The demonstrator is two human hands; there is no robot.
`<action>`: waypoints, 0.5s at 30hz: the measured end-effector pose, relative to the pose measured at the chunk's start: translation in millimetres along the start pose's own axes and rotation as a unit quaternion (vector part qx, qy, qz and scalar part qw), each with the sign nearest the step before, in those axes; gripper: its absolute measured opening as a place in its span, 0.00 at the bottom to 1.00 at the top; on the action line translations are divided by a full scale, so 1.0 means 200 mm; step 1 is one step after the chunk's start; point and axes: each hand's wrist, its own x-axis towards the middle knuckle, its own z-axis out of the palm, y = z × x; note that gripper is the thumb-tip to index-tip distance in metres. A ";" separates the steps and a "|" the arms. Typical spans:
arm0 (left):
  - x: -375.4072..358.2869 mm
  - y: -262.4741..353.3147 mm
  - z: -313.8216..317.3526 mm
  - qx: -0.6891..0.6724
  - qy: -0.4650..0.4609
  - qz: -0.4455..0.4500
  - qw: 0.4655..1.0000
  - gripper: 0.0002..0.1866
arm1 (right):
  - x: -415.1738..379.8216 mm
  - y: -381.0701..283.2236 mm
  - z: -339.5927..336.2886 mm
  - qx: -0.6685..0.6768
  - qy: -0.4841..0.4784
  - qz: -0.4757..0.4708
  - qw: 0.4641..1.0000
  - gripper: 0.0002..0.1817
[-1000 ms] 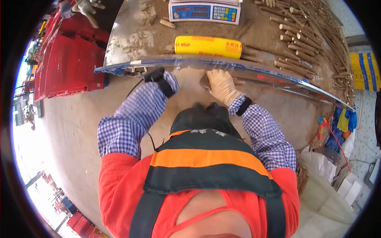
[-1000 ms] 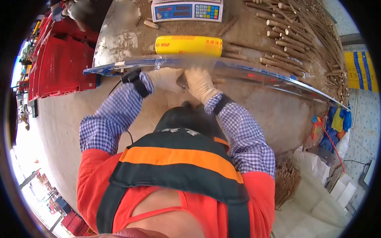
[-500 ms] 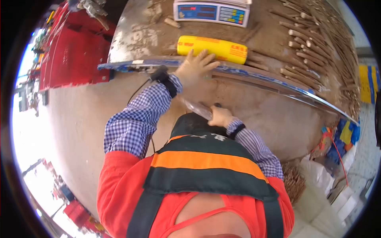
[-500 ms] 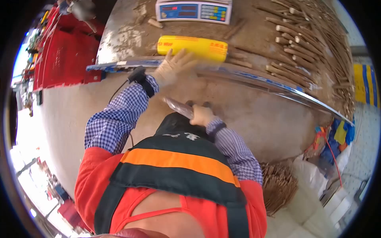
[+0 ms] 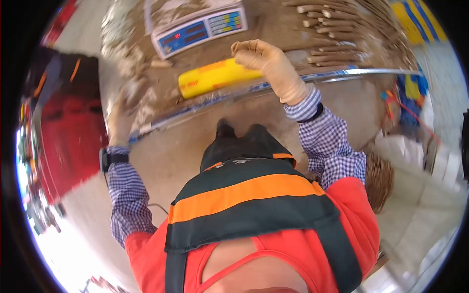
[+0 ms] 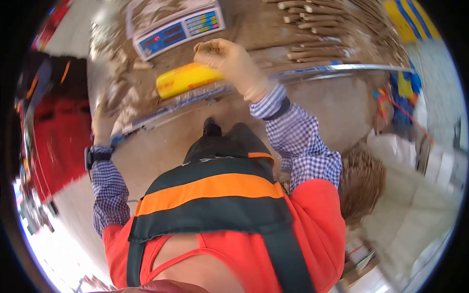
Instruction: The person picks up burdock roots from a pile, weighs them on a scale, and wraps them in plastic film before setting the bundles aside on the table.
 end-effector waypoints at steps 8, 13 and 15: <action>0.22 -0.59 0.08 0.262 -0.136 -0.072 0.953 0.36 | -0.15 0.06 -0.09 0.549 0.317 0.253 0.731 0.12; 0.39 0.61 0.37 -0.415 -0.127 -0.021 0.900 0.23 | -0.01 -0.06 -0.26 -0.001 0.438 0.042 0.898 0.12; 0.40 1.12 0.48 -0.449 -0.284 0.137 0.836 0.19 | 0.14 -0.22 -0.31 0.220 0.458 0.057 0.860 0.12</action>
